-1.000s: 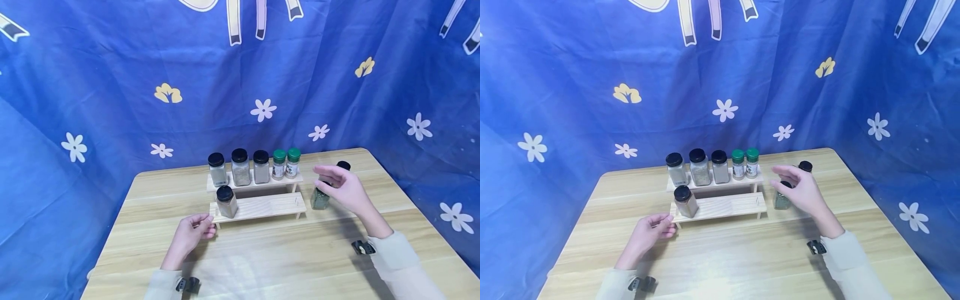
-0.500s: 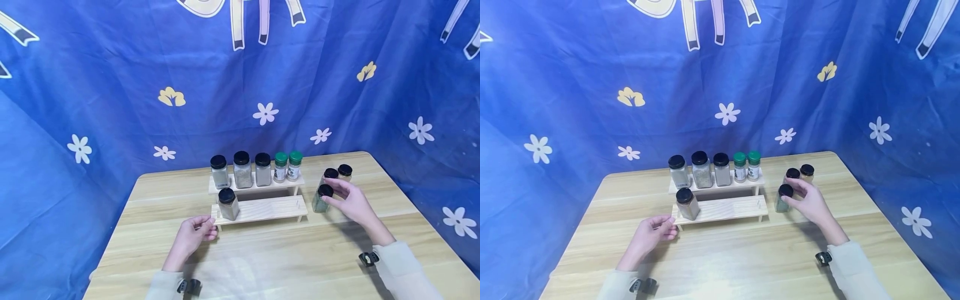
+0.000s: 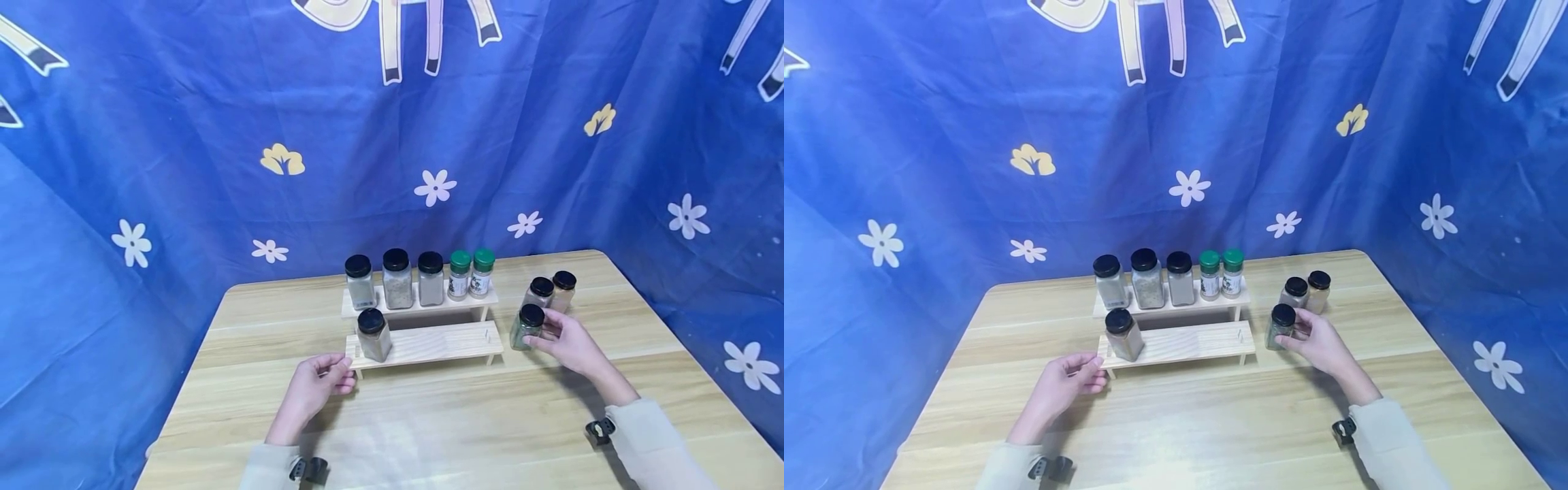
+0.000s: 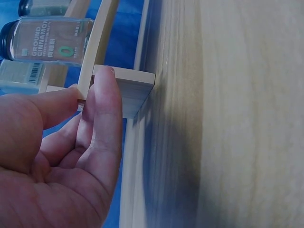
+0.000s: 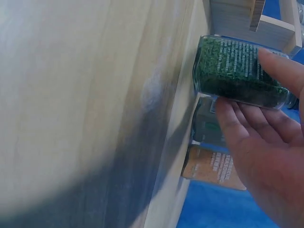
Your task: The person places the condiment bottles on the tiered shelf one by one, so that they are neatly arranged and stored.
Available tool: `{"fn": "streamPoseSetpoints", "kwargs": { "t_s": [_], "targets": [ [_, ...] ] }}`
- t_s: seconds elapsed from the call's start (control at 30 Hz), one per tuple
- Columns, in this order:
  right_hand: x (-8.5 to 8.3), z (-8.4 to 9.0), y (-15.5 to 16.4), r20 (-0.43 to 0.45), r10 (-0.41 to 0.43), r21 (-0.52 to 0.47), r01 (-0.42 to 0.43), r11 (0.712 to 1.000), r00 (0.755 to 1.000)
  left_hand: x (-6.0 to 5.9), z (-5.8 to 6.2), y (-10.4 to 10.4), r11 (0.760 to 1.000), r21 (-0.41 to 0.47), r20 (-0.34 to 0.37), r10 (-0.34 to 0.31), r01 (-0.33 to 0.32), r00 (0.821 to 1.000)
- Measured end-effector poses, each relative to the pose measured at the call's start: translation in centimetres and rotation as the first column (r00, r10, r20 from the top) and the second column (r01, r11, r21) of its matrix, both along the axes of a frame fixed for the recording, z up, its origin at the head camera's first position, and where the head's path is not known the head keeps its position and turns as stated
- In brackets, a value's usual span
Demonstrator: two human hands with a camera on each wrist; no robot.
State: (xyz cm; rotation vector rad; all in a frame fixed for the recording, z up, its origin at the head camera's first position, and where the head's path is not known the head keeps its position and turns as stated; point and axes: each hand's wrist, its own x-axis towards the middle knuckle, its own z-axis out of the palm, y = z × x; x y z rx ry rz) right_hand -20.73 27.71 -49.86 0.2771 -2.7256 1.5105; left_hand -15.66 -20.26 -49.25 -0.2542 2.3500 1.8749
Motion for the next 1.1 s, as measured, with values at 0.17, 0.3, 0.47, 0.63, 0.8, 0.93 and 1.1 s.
{"fn": "streamPoseSetpoints", "kwargs": {
  "t_s": [0.17,0.3,0.47,0.63,0.8,0.93,1.1],
  "targets": [
    [0.3,-0.3,0.4,-0.009,-0.009,0.011,0.009,1.000,1.000,0.0,-0.2,0.0,1.000,0.000,-0.006,-0.013,0.013,1.000],
    [0.5,0.4,0.5,-0.038,-0.078,0.061,0.081,0.995,0.996,0.1,-0.2,0.0,1.000,0.005,0.002,-0.010,0.010,1.000],
    [0.7,2.5,0.4,-0.096,-0.119,0.050,0.124,0.991,0.988,0.1,-0.2,0.0,1.000,0.017,0.008,-0.003,0.003,1.000],
    [1.3,5.7,-0.4,-0.147,-0.143,0.027,0.148,0.989,0.979,0.1,-0.2,-0.1,1.000,0.022,0.020,0.002,-0.003,1.000],
    [2.0,8.7,-1.6,-0.229,-0.130,0.022,0.139,0.990,0.965,0.1,-0.2,0.0,1.000,0.024,0.017,-0.001,0.000,1.000],
    [2.3,10.7,-3.0,-0.249,-0.087,-0.029,0.082,0.996,0.965,0.1,0.0,0.0,1.000,0.025,0.021,0.005,-0.006,1.000],
    [2.2,12.0,-5.2,-0.268,-0.021,-0.088,-0.003,0.996,0.963,0.1,0.2,0.0,1.000,0.022,0.016,0.005,-0.005,1.000]
  ]
}}
